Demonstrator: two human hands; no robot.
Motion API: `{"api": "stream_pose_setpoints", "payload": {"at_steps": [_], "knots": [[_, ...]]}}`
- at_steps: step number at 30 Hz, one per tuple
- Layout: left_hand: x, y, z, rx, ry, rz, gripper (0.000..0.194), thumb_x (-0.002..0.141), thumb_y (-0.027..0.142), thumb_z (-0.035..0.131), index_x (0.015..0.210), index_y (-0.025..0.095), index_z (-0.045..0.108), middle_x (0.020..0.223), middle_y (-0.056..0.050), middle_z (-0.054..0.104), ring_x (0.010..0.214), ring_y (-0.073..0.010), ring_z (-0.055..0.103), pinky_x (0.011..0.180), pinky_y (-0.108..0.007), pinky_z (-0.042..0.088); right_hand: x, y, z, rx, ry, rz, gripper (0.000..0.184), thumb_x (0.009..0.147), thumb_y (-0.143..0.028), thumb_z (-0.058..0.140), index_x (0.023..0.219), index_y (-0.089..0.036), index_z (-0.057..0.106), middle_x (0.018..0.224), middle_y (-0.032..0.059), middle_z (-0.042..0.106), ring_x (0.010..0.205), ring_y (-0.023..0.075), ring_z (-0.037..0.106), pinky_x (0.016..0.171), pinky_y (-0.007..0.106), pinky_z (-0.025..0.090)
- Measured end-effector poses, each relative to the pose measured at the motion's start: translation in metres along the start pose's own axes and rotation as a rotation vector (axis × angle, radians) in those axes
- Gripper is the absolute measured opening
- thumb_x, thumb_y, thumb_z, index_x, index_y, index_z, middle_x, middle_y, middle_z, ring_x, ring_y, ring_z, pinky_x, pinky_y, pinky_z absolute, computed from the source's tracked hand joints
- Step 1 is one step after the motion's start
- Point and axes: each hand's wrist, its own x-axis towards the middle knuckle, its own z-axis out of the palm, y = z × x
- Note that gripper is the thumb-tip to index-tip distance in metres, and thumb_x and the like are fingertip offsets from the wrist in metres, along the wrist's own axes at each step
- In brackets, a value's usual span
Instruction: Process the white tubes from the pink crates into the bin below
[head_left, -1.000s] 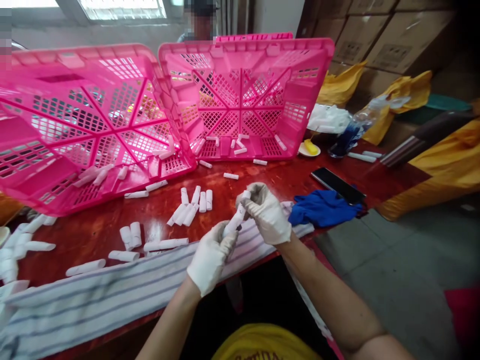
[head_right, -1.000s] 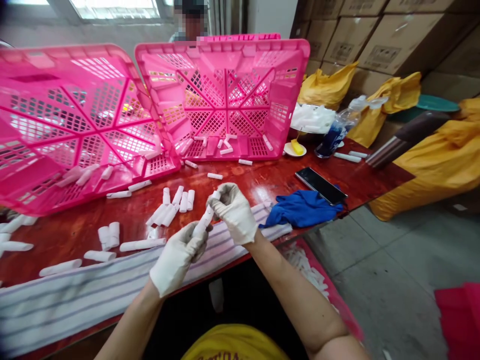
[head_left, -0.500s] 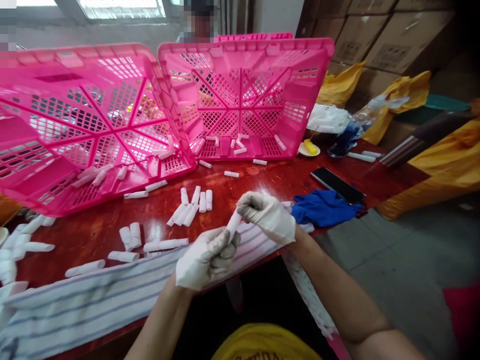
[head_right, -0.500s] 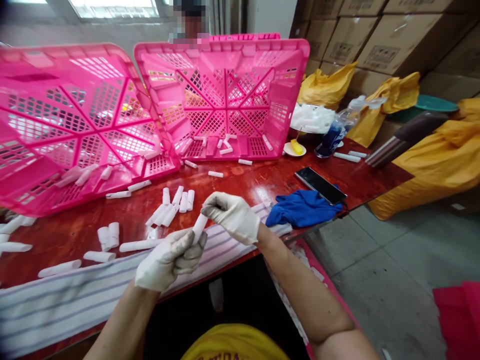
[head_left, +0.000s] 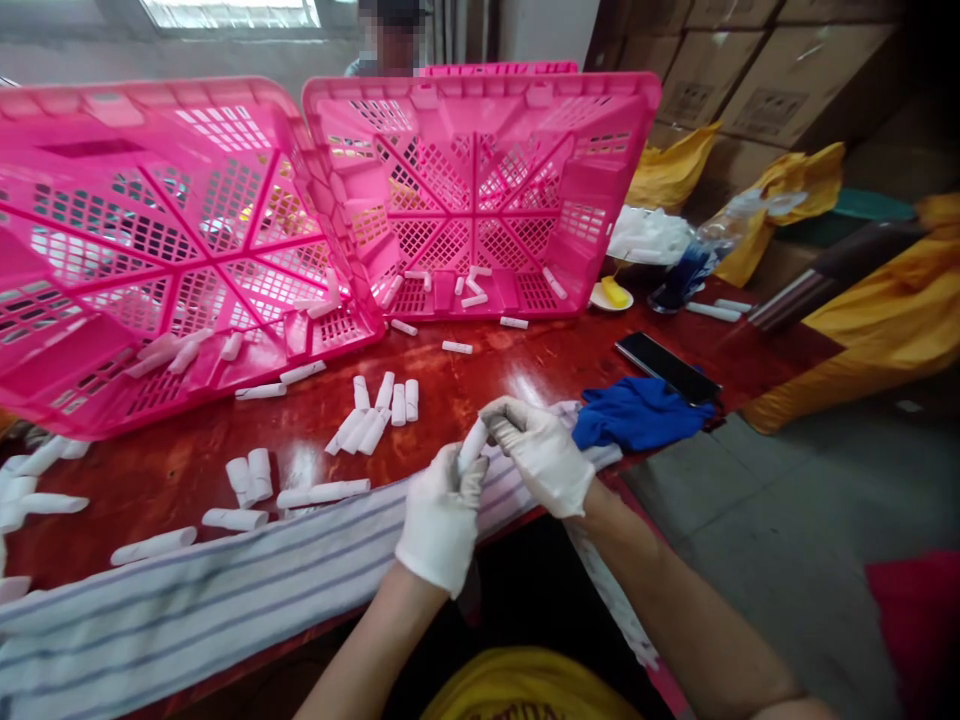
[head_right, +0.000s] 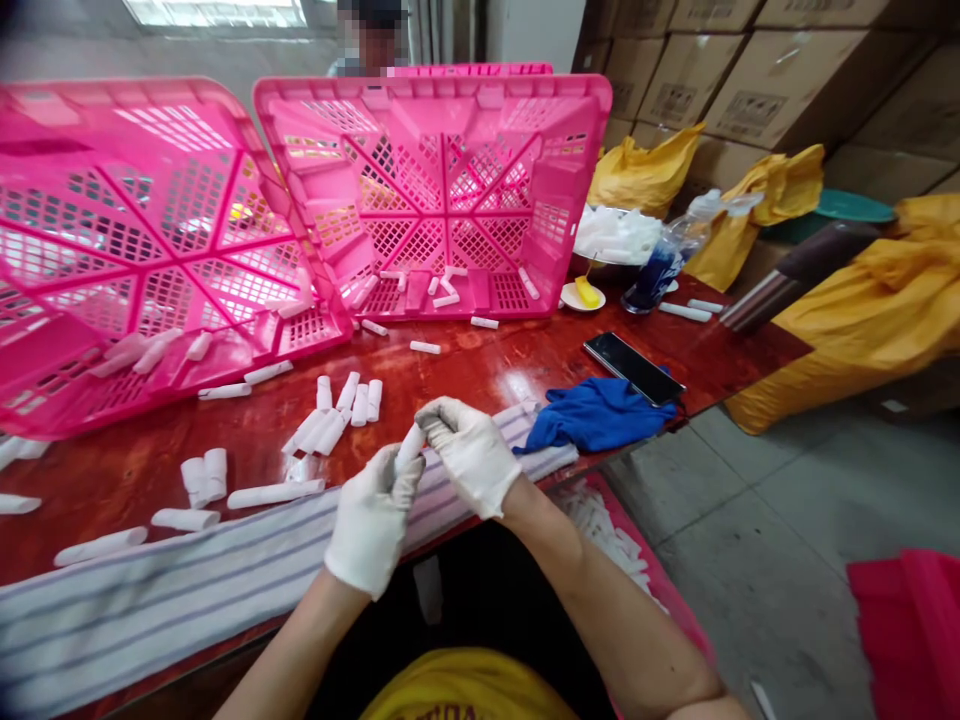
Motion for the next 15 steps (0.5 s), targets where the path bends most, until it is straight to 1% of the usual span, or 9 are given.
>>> {"api": "stream_pose_setpoints", "payload": {"at_steps": [2, 3, 4, 5, 8, 10, 12, 13, 15], "knots": [[0.0, 0.001, 0.004, 0.149, 0.115, 0.09, 0.03, 0.083, 0.042, 0.054, 0.098, 0.017, 0.058, 0.081, -0.004, 0.061, 0.069, -0.0137, 0.054, 0.067, -0.027, 0.04, 0.001, -0.001, -0.003, 0.009, 0.02, 0.045, 0.02, 0.075, -0.036, 0.062, 0.071, -0.017, 0.056, 0.065, -0.003, 0.053, 0.06, 0.0081, 0.046, 0.058, 0.02, 0.041], [0.0, 0.002, 0.003, 0.126, 0.119, 0.083, 0.03, 0.082, 0.043, 0.055, 0.097, 0.017, 0.058, 0.08, -0.004, 0.06, 0.068, -0.0133, 0.054, 0.065, -0.026, 0.04, 0.002, -0.002, -0.004, 0.018, 0.027, 0.053, 0.02, 0.073, -0.035, 0.064, 0.069, -0.017, 0.056, 0.063, -0.0033, 0.052, 0.058, 0.0079, 0.046, 0.056, 0.02, 0.041], [0.001, 0.005, 0.0, 0.039, 0.059, 0.038, 0.03, 0.081, 0.044, 0.056, 0.094, 0.017, 0.058, 0.076, -0.003, 0.058, 0.063, -0.0117, 0.051, 0.06, -0.024, 0.04, 0.003, -0.004, -0.006, 0.03, 0.025, 0.049, 0.021, 0.072, -0.034, 0.065, 0.069, -0.016, 0.055, 0.063, -0.0033, 0.052, 0.058, 0.0079, 0.045, 0.055, 0.02, 0.04], [0.001, 0.007, -0.006, -0.108, -0.065, -0.044, 0.031, 0.081, 0.047, 0.055, 0.09, 0.017, 0.056, 0.069, -0.001, 0.053, 0.055, -0.0091, 0.046, 0.052, -0.022, 0.037, 0.003, -0.006, -0.008, 0.045, 0.009, 0.031, 0.021, 0.071, -0.034, 0.067, 0.069, -0.016, 0.055, 0.063, -0.003, 0.053, 0.058, 0.0081, 0.046, 0.055, 0.02, 0.041], [0.002, 0.014, -0.025, -0.69, -0.634, -0.368, 0.038, 0.081, 0.054, 0.052, 0.082, 0.016, 0.05, 0.054, 0.008, 0.028, 0.038, -0.0019, 0.016, 0.035, -0.015, 0.017, 0.003, -0.012, -0.014, 0.1, -0.132, -0.084, 0.022, 0.071, -0.035, 0.069, 0.07, -0.017, 0.057, 0.068, -0.0009, 0.055, 0.063, 0.0105, 0.049, 0.06, 0.023, 0.043], [0.001, 0.016, -0.033, -0.968, -0.89, -0.489, 0.039, 0.08, 0.055, 0.053, 0.081, 0.016, 0.048, 0.053, 0.011, 0.018, 0.038, -0.0002, 0.004, 0.033, -0.013, 0.01, 0.002, -0.015, -0.016, 0.114, -0.261, -0.16, 0.021, 0.074, -0.037, 0.068, 0.071, -0.018, 0.059, 0.074, 0.0013, 0.055, 0.07, 0.0128, 0.051, 0.065, 0.026, 0.044], [-0.001, 0.018, -0.032, -1.049, -0.934, -0.502, 0.039, 0.08, 0.055, 0.053, 0.082, 0.016, 0.048, 0.053, 0.011, 0.016, 0.038, 0.0001, 0.002, 0.032, -0.013, 0.01, -0.002, -0.015, -0.017, 0.098, -0.358, -0.197, 0.022, 0.08, -0.039, 0.061, 0.074, -0.018, 0.06, 0.084, 0.004, 0.057, 0.077, 0.015, 0.053, 0.071, 0.029, 0.045], [-0.002, 0.018, -0.03, -1.0, -0.897, -0.471, 0.04, 0.081, 0.056, 0.051, 0.083, 0.016, 0.049, 0.053, 0.01, 0.018, 0.037, -0.0002, 0.005, 0.033, -0.013, 0.011, -0.006, -0.014, -0.019, 0.084, -0.368, -0.183, 0.022, 0.083, -0.04, 0.058, 0.076, -0.019, 0.06, 0.087, 0.0049, 0.058, 0.078, 0.0158, 0.054, 0.072, 0.03, 0.045], [-0.003, 0.015, -0.024, -0.705, -0.746, -0.319, 0.041, 0.082, 0.056, 0.049, 0.088, 0.016, 0.054, 0.054, 0.007, 0.032, 0.038, -0.0028, 0.023, 0.036, -0.015, 0.024, -0.019, -0.011, -0.029, 0.018, -0.295, -0.103, 0.021, 0.084, -0.039, 0.055, 0.079, -0.02, 0.06, 0.088, 0.0057, 0.06, 0.076, 0.0168, 0.055, 0.069, 0.031, 0.047]]}}
